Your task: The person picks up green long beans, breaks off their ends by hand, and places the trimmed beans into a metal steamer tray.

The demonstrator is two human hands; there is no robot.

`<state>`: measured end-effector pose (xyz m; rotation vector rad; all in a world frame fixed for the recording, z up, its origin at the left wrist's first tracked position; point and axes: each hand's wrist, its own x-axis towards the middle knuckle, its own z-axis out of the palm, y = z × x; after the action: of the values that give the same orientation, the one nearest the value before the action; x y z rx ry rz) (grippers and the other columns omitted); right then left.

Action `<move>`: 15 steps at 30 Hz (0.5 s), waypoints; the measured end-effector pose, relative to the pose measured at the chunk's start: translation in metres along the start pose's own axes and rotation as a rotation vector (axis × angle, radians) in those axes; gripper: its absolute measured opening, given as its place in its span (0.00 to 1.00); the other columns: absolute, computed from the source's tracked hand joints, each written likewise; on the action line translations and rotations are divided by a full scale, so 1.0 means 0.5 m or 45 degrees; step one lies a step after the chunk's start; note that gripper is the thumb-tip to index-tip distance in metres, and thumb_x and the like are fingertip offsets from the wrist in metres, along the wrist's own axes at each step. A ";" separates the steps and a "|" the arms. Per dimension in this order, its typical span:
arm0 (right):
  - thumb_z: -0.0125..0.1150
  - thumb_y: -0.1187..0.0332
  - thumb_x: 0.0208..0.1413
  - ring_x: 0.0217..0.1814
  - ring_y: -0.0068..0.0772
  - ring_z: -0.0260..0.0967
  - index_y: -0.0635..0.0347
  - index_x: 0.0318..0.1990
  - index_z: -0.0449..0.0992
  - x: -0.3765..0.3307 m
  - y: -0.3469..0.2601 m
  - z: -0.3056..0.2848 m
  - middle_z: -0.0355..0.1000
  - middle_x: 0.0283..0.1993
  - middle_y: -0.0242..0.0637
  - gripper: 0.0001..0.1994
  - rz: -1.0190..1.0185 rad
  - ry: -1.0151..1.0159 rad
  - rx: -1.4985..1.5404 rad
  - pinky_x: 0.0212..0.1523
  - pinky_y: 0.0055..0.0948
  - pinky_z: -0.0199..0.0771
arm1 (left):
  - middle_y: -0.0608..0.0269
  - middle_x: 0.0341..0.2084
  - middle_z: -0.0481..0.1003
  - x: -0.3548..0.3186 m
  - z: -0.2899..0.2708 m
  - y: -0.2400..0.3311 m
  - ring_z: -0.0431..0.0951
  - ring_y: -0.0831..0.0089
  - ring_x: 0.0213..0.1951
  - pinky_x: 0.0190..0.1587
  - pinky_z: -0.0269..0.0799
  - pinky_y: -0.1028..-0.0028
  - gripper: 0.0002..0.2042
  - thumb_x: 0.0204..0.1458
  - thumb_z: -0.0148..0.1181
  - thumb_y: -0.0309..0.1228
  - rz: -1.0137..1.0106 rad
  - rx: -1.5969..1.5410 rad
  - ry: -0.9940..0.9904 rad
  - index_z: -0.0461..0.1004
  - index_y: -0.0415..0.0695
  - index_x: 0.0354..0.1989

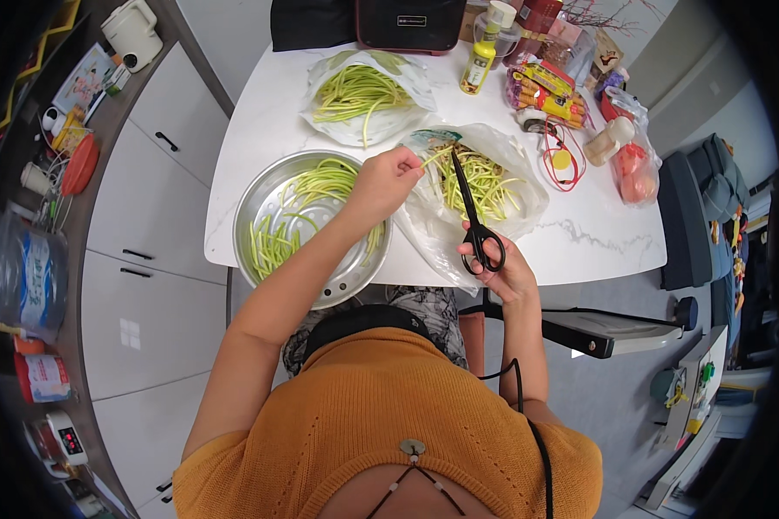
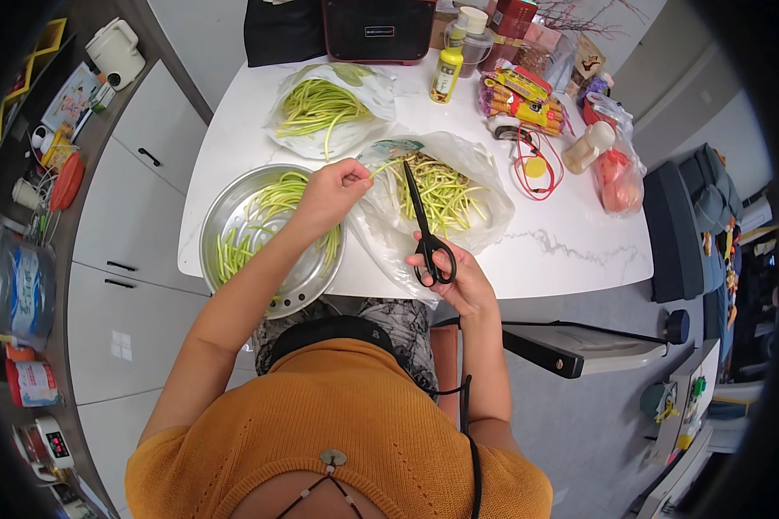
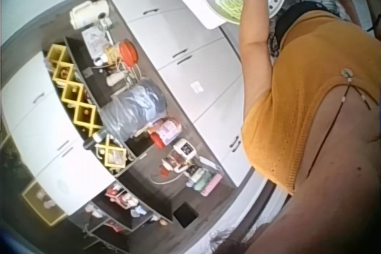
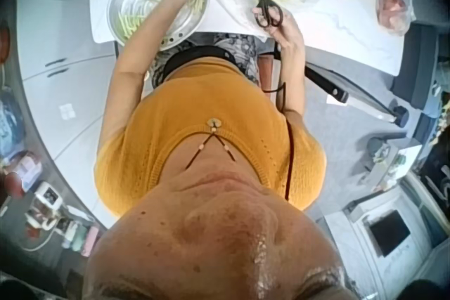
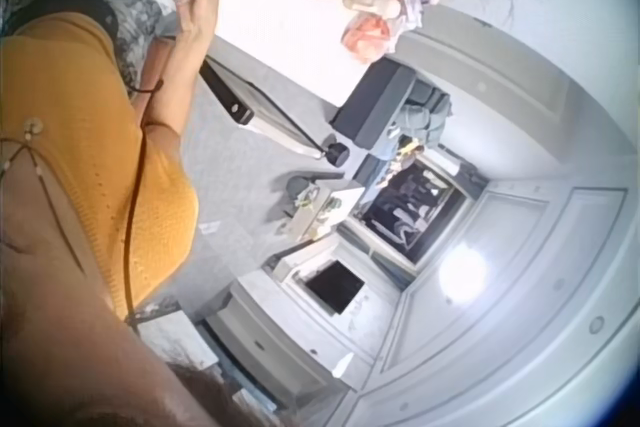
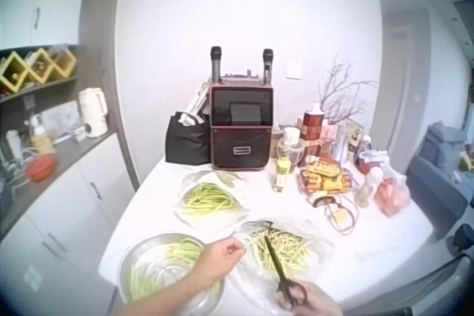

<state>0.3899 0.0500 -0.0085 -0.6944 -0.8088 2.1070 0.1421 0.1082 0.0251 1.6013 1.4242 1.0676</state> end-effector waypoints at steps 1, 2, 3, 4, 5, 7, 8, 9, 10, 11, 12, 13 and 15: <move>0.68 0.61 0.48 0.29 0.24 0.66 0.68 0.58 0.63 0.002 0.002 -0.001 0.71 0.34 0.35 0.32 -0.010 -0.018 -0.013 0.24 0.15 0.63 | 0.65 0.23 0.75 0.001 0.002 0.000 0.72 0.81 0.27 0.33 0.69 0.78 0.07 0.49 0.59 0.28 0.019 0.016 0.006 0.74 0.37 0.33; 0.68 0.60 0.48 0.29 0.24 0.66 0.67 0.58 0.63 0.003 0.005 -0.003 0.71 0.34 0.35 0.32 -0.021 -0.037 -0.025 0.22 0.14 0.63 | 0.65 0.23 0.75 0.003 0.004 0.000 0.73 0.80 0.27 0.33 0.69 0.78 0.07 0.49 0.59 0.28 0.038 0.032 0.011 0.75 0.37 0.33; 0.68 0.59 0.48 0.28 0.23 0.65 0.65 0.58 0.63 0.005 0.009 -0.003 0.70 0.34 0.34 0.33 -0.037 -0.054 -0.002 0.22 0.14 0.62 | 0.64 0.23 0.75 0.003 0.005 0.000 0.73 0.80 0.27 0.34 0.69 0.78 0.07 0.49 0.59 0.28 0.057 0.048 0.018 0.75 0.37 0.33; 0.67 0.58 0.48 0.28 0.23 0.65 0.64 0.58 0.62 0.006 0.014 -0.003 0.70 0.33 0.34 0.33 -0.054 -0.072 0.021 0.21 0.13 0.61 | 0.64 0.24 0.76 0.004 0.006 0.002 0.73 0.79 0.27 0.34 0.69 0.78 0.07 0.49 0.59 0.28 0.062 0.059 0.021 0.75 0.37 0.33; 0.67 0.56 0.48 0.28 0.23 0.64 0.62 0.58 0.62 0.008 0.017 -0.002 0.69 0.33 0.33 0.33 -0.065 -0.087 0.043 0.21 0.13 0.61 | 0.63 0.24 0.76 0.007 0.005 0.002 0.74 0.79 0.27 0.34 0.69 0.78 0.07 0.49 0.59 0.28 0.061 0.065 0.023 0.75 0.37 0.33; 0.65 0.55 0.49 0.28 0.23 0.64 0.60 0.57 0.62 0.011 0.024 -0.004 0.68 0.33 0.33 0.31 -0.032 -0.100 0.087 0.20 0.12 0.60 | 0.63 0.24 0.76 0.009 0.004 0.002 0.74 0.78 0.27 0.34 0.70 0.77 0.07 0.49 0.59 0.28 0.051 0.085 0.030 0.75 0.37 0.33; 0.64 0.54 0.50 0.28 0.23 0.64 0.59 0.57 0.62 0.011 0.026 -0.005 0.67 0.32 0.33 0.30 -0.020 -0.110 0.109 0.19 0.12 0.59 | 0.63 0.24 0.76 0.009 0.006 0.003 0.74 0.78 0.27 0.34 0.70 0.77 0.07 0.49 0.59 0.28 0.046 0.102 0.037 0.75 0.37 0.33; 0.63 0.52 0.50 0.28 0.23 0.63 0.58 0.57 0.62 0.011 0.026 -0.003 0.66 0.33 0.33 0.31 -0.007 -0.107 0.091 0.19 0.12 0.58 | 0.62 0.23 0.76 0.008 0.007 0.004 0.74 0.78 0.27 0.34 0.70 0.77 0.07 0.49 0.59 0.28 0.040 0.119 0.044 0.75 0.38 0.32; 0.62 0.50 0.51 0.29 0.24 0.62 0.58 0.57 0.62 0.010 0.024 0.000 0.66 0.33 0.33 0.31 0.006 -0.103 0.074 0.18 0.13 0.57 | 0.60 0.23 0.76 0.008 0.009 0.004 0.75 0.73 0.26 0.33 0.70 0.74 0.07 0.48 0.58 0.29 0.066 0.120 0.045 0.75 0.38 0.31; 0.61 0.49 0.51 0.29 0.24 0.62 0.57 0.57 0.62 0.008 0.022 0.004 0.65 0.34 0.33 0.31 0.022 -0.097 0.056 0.17 0.13 0.56 | 0.58 0.23 0.75 0.005 0.012 0.003 0.75 0.68 0.26 0.32 0.70 0.72 0.06 0.47 0.58 0.29 0.090 0.120 0.046 0.75 0.39 0.31; 0.60 0.51 0.53 0.28 0.23 0.62 0.58 0.55 0.63 0.006 0.019 0.011 0.65 0.33 0.33 0.28 0.009 -0.062 0.031 0.17 0.12 0.56 | 0.55 0.22 0.75 0.003 0.016 0.001 0.76 0.64 0.26 0.31 0.70 0.69 0.06 0.47 0.58 0.29 0.114 0.119 0.048 0.74 0.39 0.30; 0.59 0.53 0.55 0.27 0.22 0.63 0.59 0.54 0.63 0.007 0.015 0.020 0.66 0.32 0.33 0.25 -0.004 -0.027 0.007 0.16 0.12 0.56 | 0.55 0.23 0.75 -0.001 0.021 -0.003 0.75 0.63 0.26 0.32 0.70 0.68 0.06 0.47 0.58 0.29 0.158 0.119 0.000 0.74 0.40 0.30; 0.57 0.57 0.57 0.25 0.20 0.63 0.60 0.52 0.65 0.010 0.010 0.032 0.67 0.30 0.33 0.21 -0.035 0.056 -0.091 0.15 0.12 0.55 | 0.54 0.24 0.75 -0.011 0.032 -0.007 0.75 0.60 0.28 0.32 0.70 0.66 0.06 0.46 0.58 0.29 0.246 0.120 -0.093 0.74 0.40 0.30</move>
<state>0.3736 0.0461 -0.0027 -0.7609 -0.8678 2.0395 0.1550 0.1033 0.0149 1.8571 1.3087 1.0523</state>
